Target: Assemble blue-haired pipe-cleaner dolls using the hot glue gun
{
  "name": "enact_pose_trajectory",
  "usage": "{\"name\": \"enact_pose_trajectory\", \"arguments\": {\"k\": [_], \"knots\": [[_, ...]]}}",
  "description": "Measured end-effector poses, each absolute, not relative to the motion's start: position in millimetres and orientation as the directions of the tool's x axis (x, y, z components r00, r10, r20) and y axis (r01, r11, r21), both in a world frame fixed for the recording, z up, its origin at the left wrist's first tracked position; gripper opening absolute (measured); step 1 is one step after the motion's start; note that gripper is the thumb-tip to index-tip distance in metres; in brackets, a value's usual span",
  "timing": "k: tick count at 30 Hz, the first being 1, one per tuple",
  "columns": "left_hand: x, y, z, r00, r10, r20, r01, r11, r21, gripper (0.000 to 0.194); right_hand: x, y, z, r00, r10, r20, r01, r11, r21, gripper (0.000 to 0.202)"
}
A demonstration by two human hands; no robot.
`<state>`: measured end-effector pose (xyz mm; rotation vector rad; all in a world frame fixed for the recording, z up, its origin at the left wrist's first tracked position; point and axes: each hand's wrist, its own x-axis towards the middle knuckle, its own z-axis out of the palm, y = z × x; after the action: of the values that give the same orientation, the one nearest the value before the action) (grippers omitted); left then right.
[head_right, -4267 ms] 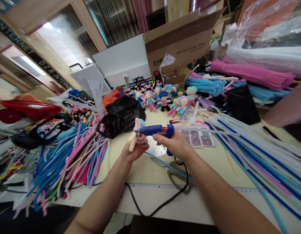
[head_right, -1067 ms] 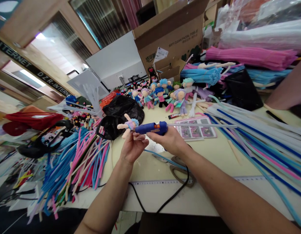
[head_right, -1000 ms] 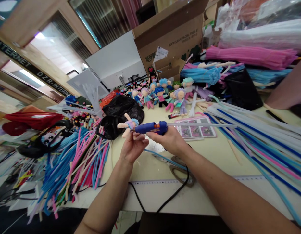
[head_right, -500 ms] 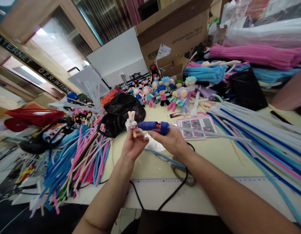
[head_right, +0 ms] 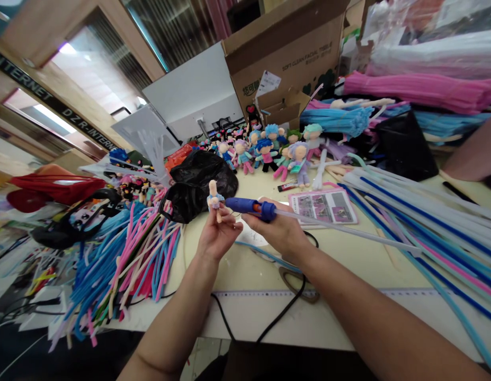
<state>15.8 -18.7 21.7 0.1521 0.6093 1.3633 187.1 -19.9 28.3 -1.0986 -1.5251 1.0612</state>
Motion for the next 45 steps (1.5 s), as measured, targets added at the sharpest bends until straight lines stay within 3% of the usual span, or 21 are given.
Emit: {"name": "enact_pose_trajectory", "arguments": {"k": [8, 17, 25, 28, 32, 36, 39, 43, 45], "knots": [[16, -20, 21, 0.118, 0.949, -0.292, -0.874, 0.239, 0.423, 0.032, 190, -21, 36, -0.144, 0.989, 0.039, 0.072, 0.050, -0.996, 0.030], [17, -23, 21, 0.136, 0.952, -0.274, -0.863, 0.250, 0.439, 0.029, 193, -20, 39, -0.159, 0.987, -0.030, 0.095, -0.015, -0.995, 0.033], [18, -25, 21, 0.186, 0.954, -0.236, -0.867, 0.272, 0.418, 0.031, 193, -21, 40, -0.193, 0.980, 0.049, 0.066, 0.063, -0.996, 0.031], [17, -25, 22, 0.159, 0.957, -0.243, -0.844, 0.259, 0.470, 0.026, 196, -18, 38, -0.153, 0.987, 0.049, 0.093, 0.064, -0.994, 0.032], [11, -20, 24, 0.090, 0.968, -0.233, -0.782, 0.214, 0.585, 0.021, 216, -5, 40, 0.030, 0.997, 0.064, 0.119, 0.060, -0.991, 0.038], [5, -11, 19, 0.033, 0.977, -0.211, -0.694, 0.174, 0.699, 0.038, 251, 6, 42, 0.185, 0.968, 0.172, 0.337, 0.102, -0.936, 0.038], [3, -7, 14, -0.014, 0.989, -0.147, -0.563, 0.113, 0.819, 0.040, 276, 4, 33, 0.184, 0.950, 0.252, 0.541, 0.116, -0.833, 0.031], [1, -4, 12, -0.060, 0.996, -0.062, -0.466, 0.027, 0.884, 0.029, 299, -9, 9, 0.177, 0.978, 0.112, 0.699, -0.045, -0.713, 0.039], [0, -4, 12, -0.072, 0.996, -0.049, -0.466, 0.010, 0.885, 0.031, 304, -15, -2, 0.161, 0.980, 0.115, 0.754, -0.047, -0.655, 0.042]]}}
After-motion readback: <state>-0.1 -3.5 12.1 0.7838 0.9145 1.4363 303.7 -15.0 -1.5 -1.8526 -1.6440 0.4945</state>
